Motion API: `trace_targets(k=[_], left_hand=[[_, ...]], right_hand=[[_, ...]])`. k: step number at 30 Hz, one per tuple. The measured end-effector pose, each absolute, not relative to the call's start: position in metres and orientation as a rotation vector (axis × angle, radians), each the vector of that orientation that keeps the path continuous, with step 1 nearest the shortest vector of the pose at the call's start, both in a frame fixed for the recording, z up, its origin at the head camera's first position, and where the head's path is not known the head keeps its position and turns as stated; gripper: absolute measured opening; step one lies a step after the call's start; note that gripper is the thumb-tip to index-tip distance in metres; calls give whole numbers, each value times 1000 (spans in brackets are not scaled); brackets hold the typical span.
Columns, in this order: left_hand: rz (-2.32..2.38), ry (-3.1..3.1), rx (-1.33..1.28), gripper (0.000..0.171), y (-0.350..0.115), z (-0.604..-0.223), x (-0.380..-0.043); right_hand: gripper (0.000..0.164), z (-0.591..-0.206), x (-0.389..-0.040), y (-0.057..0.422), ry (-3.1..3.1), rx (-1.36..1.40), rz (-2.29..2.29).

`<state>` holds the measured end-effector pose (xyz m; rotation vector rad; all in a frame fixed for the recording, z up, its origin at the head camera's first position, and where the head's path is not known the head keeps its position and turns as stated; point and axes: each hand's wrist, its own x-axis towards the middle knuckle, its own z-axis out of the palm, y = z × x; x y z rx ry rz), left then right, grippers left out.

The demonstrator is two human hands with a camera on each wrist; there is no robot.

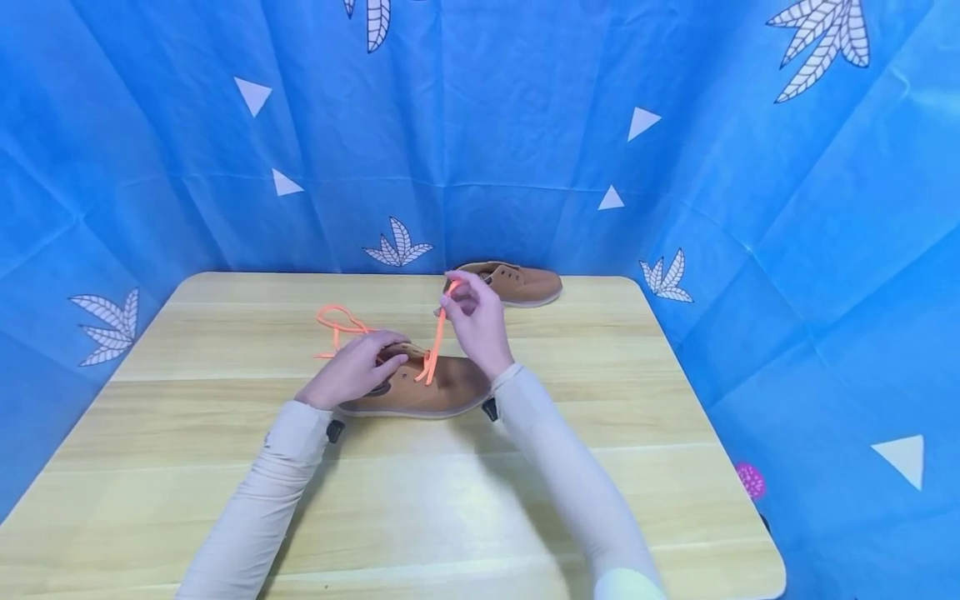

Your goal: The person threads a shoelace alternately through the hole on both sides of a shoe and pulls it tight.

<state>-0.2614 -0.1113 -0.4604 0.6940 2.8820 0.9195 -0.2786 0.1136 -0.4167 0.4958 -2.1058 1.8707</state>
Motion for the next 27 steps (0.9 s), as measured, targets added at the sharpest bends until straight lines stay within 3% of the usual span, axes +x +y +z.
trace_targets(k=[17,23,27], left_hand=[[939,2867,728,32,-112,-462,-261],[934,2875,736,31,-112,-463,-262],[958,2880,736,32,-114,-463,-262]], right_hand=[[90,-389,-329,80,-2249,194,2049],[79,-386,-337,76,-2246,93,2106],[54,-382,-340,74,-2209,123,2134]])
